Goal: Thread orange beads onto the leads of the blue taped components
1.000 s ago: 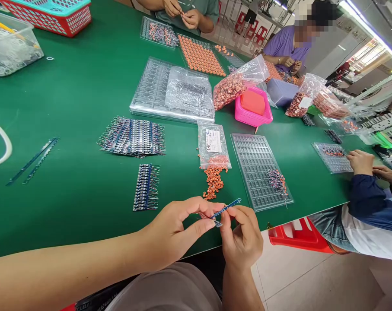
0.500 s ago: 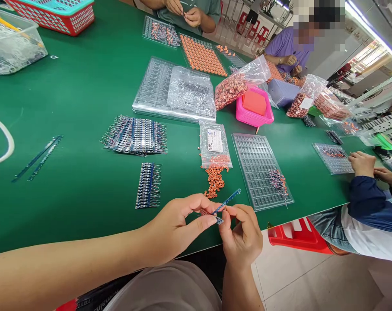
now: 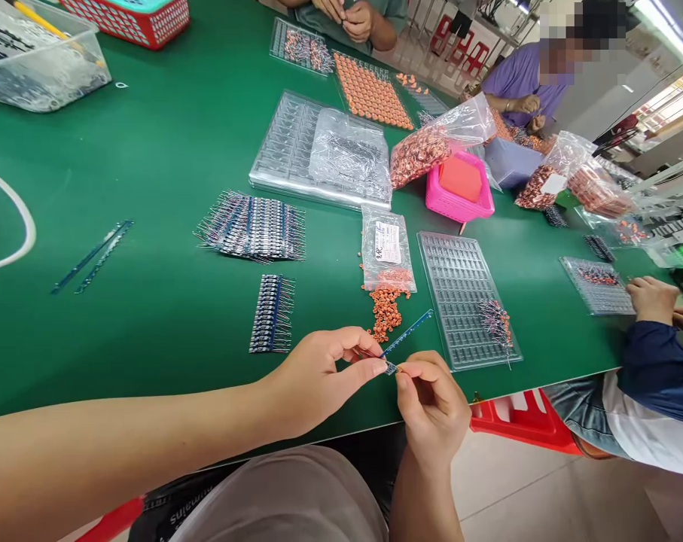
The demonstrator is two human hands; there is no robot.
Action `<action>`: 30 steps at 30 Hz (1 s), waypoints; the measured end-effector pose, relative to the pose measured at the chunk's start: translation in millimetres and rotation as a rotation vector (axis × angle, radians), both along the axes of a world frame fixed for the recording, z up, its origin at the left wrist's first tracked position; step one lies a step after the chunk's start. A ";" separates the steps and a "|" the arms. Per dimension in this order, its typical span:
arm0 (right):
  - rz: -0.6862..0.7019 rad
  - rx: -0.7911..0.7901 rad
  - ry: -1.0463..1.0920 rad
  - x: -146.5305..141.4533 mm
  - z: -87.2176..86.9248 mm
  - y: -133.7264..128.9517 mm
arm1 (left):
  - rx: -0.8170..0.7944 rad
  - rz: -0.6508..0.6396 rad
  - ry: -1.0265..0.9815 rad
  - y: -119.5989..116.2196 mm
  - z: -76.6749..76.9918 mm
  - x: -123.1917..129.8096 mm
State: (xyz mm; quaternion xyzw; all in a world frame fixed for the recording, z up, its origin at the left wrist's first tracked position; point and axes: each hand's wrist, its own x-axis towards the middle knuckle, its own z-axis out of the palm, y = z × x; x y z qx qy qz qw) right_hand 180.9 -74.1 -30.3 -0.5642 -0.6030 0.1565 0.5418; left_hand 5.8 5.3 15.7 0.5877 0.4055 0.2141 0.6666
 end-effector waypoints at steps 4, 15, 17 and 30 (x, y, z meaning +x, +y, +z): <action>-0.008 -0.007 -0.012 0.0 0.8 0.7 | 0.024 -0.010 0.018 0.3 0.1 -0.8; 0.012 0.013 0.005 -0.4 1.4 1.5 | 0.039 -0.018 0.044 1.5 1.2 -0.9; 0.018 0.010 0.013 -0.5 1.2 1.3 | 0.043 -0.016 0.043 1.0 0.9 -0.9; 0.017 -0.008 -0.002 0.2 2.3 2.0 | 0.081 -0.046 0.053 2.6 1.7 -0.9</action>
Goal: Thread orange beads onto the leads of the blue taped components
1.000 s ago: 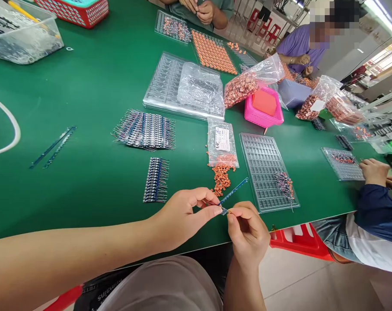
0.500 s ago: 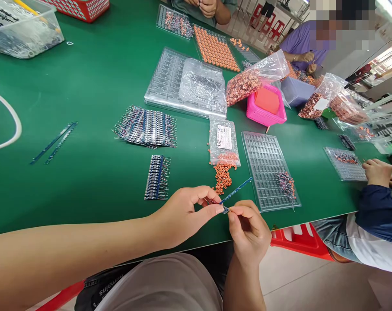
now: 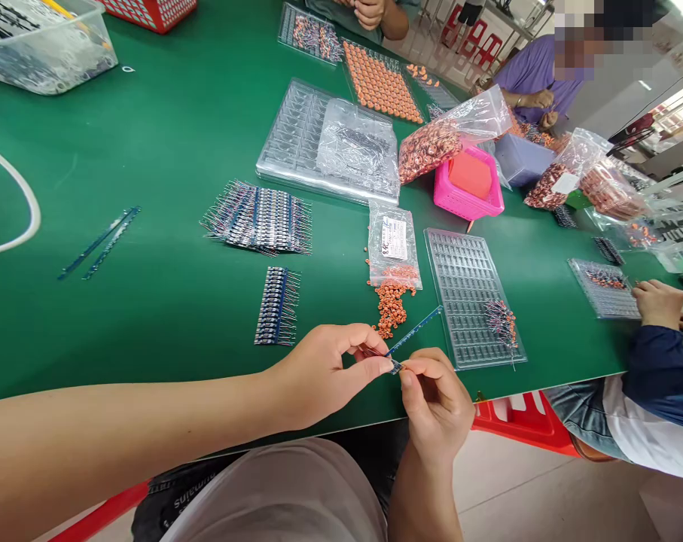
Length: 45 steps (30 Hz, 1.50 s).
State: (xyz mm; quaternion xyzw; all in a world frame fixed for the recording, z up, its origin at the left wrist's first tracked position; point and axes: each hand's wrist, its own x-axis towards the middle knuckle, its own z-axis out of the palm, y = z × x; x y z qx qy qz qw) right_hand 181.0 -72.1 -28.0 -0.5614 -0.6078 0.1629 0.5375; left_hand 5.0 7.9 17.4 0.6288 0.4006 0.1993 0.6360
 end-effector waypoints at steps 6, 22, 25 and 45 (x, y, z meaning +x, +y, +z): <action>0.070 -0.077 0.073 4.4 1.1 0.2 | -0.011 -0.031 0.013 0.4 -1.7 -0.7; 0.148 -0.128 0.198 9.4 -1.3 -0.1 | -0.079 -0.005 -0.066 2.2 -0.3 1.5; 0.132 -0.130 0.216 8.7 -1.8 -0.5 | -0.093 -0.012 -0.079 3.0 -0.3 1.6; 0.139 -0.135 0.264 8.8 -2.8 -1.3 | -0.156 0.027 -0.122 0.7 -2.1 1.5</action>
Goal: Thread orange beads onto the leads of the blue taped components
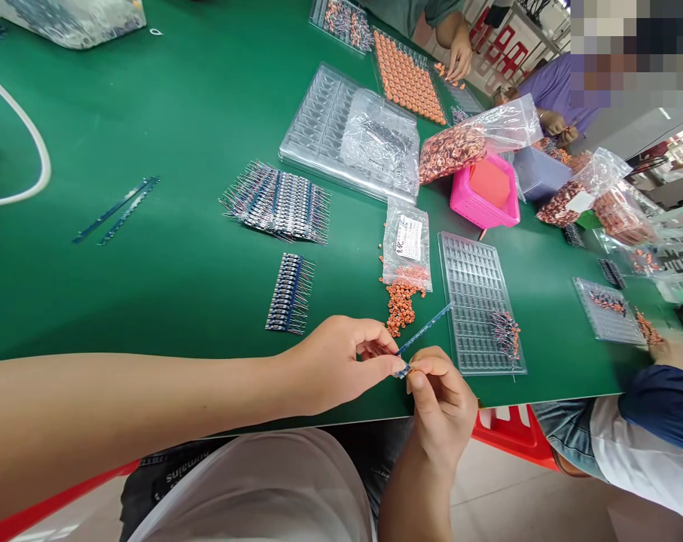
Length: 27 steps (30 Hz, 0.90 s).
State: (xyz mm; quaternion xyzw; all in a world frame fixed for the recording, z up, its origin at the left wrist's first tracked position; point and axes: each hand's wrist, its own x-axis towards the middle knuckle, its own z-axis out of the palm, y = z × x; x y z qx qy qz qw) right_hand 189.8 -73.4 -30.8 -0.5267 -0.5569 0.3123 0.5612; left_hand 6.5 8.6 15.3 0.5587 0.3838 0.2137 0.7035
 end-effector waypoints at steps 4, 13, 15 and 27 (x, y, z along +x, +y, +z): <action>-0.006 0.005 0.011 0.0 -1.5 0.6 | -0.015 0.001 0.017 -0.4 0.1 0.4; 0.042 -0.021 0.047 3.4 0.3 0.7 | 0.031 -0.045 0.058 1.5 4.5 -1.6; 0.088 -0.041 0.079 5.9 1.0 1.3 | 0.042 -0.056 0.061 1.4 4.4 -1.9; 0.242 -0.121 0.150 13.4 4.2 5.2 | 0.096 -0.164 0.057 2.2 3.0 -4.5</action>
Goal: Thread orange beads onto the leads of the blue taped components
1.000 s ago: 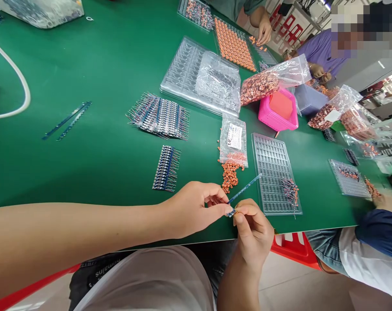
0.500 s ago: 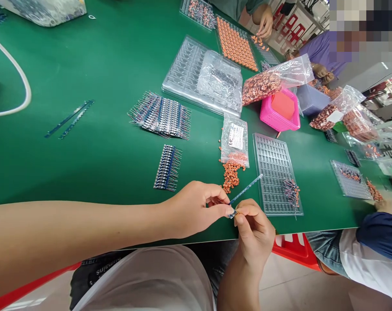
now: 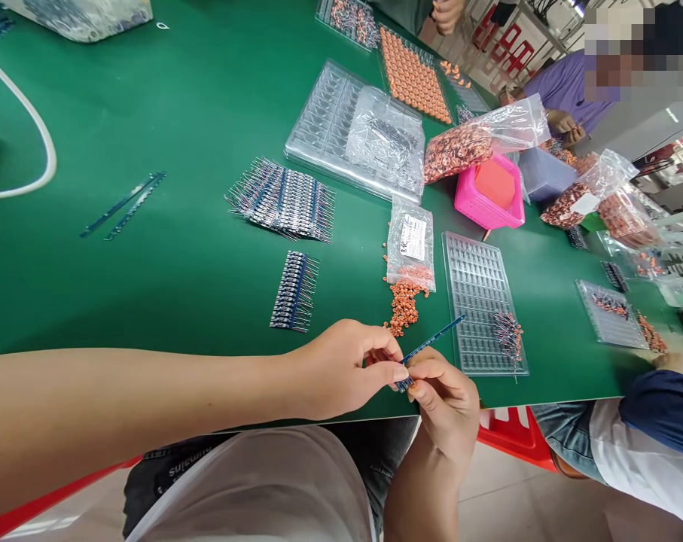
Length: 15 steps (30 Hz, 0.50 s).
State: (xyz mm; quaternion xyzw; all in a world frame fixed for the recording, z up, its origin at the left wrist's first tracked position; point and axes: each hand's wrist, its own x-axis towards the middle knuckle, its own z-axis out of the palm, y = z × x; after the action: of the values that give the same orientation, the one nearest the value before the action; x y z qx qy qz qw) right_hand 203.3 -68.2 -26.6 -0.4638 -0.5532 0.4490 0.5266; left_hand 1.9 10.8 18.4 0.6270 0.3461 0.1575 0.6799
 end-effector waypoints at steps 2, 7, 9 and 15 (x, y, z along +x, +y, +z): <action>0.023 -0.009 -0.002 0.3 0.7 0.3 | 0.018 -0.013 0.002 -1.2 -0.1 -0.2; 0.037 -0.015 -0.019 0.5 2.2 0.7 | 0.065 -0.041 0.033 -2.3 -1.0 0.2; 0.038 -0.016 -0.028 0.1 3.1 0.7 | 0.083 -0.041 0.042 -2.1 -1.1 0.3; 0.027 -0.012 -0.066 -2.7 7.0 1.5 | 0.109 -0.038 0.057 -2.2 -1.1 0.1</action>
State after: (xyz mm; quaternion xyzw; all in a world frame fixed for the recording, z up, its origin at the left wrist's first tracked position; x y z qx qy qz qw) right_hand 200.6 -66.7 -19.6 -0.4739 -0.5740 0.4439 0.4990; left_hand 2.1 8.7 17.2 0.6738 0.3443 0.1450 0.6375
